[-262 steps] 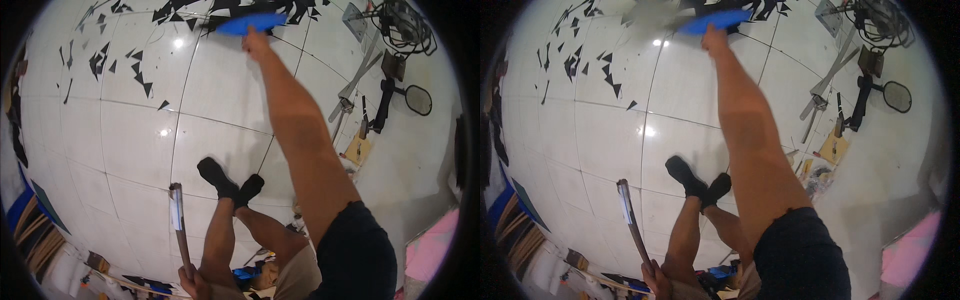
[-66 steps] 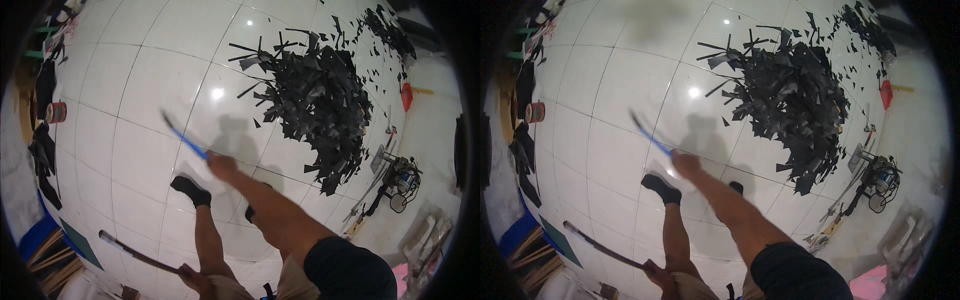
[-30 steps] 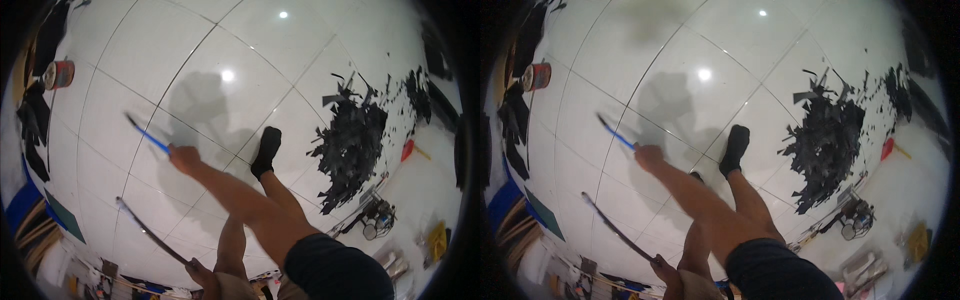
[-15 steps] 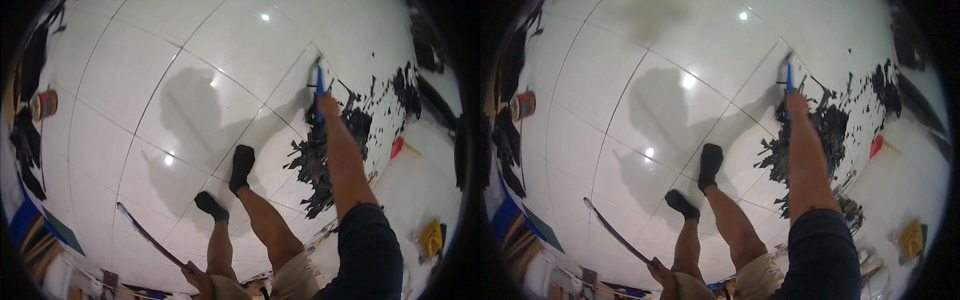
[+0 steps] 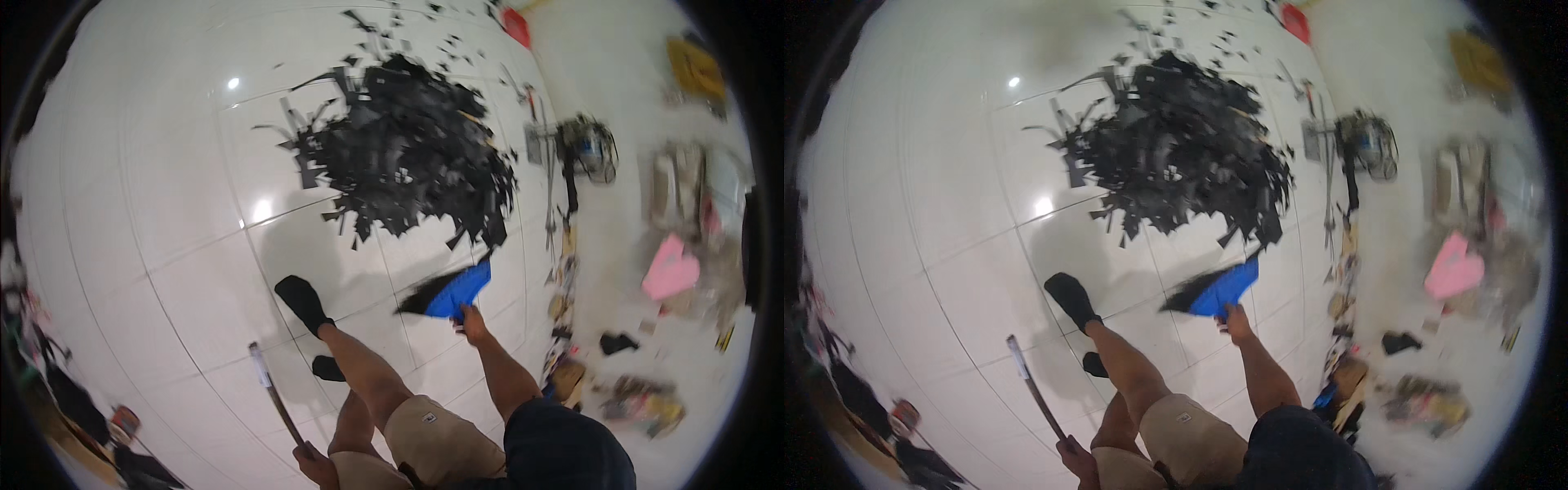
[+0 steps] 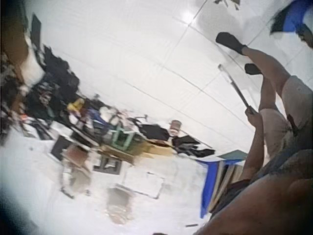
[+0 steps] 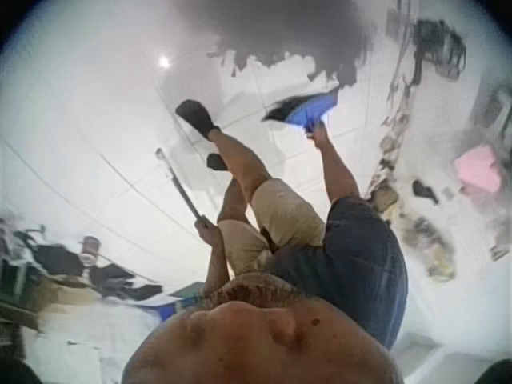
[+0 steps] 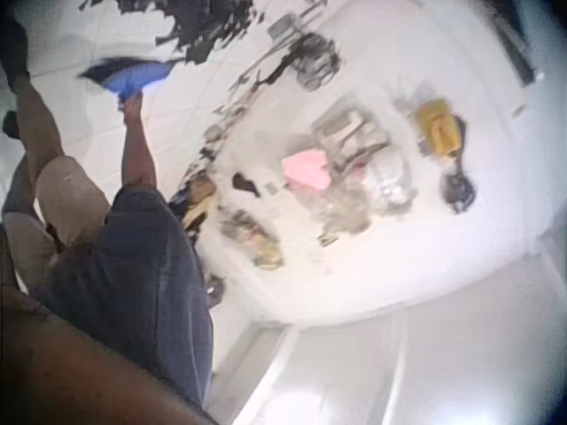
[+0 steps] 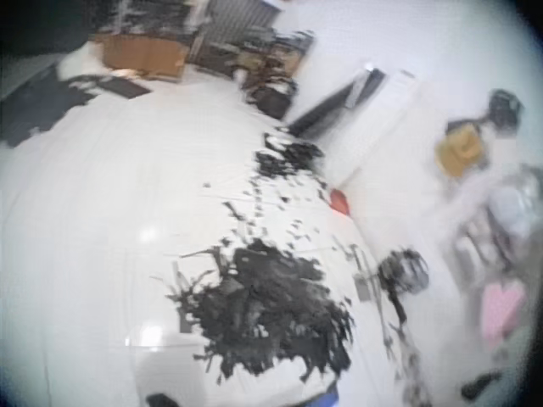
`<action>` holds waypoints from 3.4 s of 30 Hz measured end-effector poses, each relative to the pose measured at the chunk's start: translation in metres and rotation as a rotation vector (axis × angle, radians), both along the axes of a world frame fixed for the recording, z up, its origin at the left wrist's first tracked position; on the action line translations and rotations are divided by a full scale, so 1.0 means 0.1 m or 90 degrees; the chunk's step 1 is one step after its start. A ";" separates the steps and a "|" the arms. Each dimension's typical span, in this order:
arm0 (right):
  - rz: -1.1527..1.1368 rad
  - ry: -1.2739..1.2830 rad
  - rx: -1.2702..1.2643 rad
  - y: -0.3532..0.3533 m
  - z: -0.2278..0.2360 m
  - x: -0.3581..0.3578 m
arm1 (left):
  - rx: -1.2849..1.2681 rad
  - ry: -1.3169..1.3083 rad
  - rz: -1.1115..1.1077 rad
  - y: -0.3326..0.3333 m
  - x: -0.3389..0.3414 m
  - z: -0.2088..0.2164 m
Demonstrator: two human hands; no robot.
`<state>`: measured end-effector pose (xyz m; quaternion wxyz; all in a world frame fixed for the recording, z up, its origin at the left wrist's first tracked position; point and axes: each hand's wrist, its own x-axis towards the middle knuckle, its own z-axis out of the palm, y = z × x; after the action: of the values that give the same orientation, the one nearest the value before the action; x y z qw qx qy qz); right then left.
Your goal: The person sweeps black fabric scraps into a pile using a broom and then picks up the brush part of the broom to sweep smaller scraps together by hand.
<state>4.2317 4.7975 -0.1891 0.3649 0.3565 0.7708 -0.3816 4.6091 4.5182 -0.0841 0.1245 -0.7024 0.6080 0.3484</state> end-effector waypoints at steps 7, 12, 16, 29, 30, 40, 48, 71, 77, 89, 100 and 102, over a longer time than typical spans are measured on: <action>-0.309 -0.073 0.119 1.40 0.34 1.13 | -0.005 0.034 -0.275 0.03 -0.31 0.62; -0.271 0.038 0.224 2.27 0.03 0.93 | -0.002 0.023 -0.340 0.28 -0.96 0.89; -0.274 0.086 0.219 2.87 -0.47 0.29 | -0.029 0.000 -0.316 0.57 -1.56 0.72; -0.121 0.111 0.243 4.36 -2.82 -1.74 | -0.147 -0.316 -0.416 1.54 -3.71 0.17; -0.090 0.170 0.246 4.30 -2.79 -1.96 | -0.136 -0.301 -0.398 1.56 -3.93 0.16; 0.255 0.287 0.235 1.08 -2.76 -5.23 | -0.086 -0.243 -0.206 1.42 -4.31 0.10; 0.333 0.357 0.227 -1.40 -1.69 -7.31 | -0.124 -0.227 -0.102 1.21 -4.37 0.42; -0.402 0.196 -0.083 -1.04 -2.67 -1.07 | -0.049 -0.055 0.002 0.13 -3.87 0.34; 0.466 0.470 0.386 -1.85 -3.07 -4.50 | -0.023 -0.092 -0.049 -0.14 -3.58 0.21; -0.159 0.392 -0.179 -1.72 -1.99 -4.92 | -0.044 -0.141 -0.139 -0.19 -3.84 0.42; -0.487 0.021 0.137 0.82 -2.02 -0.79 | -0.046 -0.140 -0.142 0.03 -4.10 0.42; -0.446 0.096 0.124 1.09 -2.35 -0.82 | -0.033 -0.125 -0.168 0.11 -4.09 0.36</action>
<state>4.1498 4.9067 -0.4242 0.1186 0.6028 0.6593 -0.4334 4.1998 4.5293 -0.0483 0.2099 -0.6504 0.6884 0.2428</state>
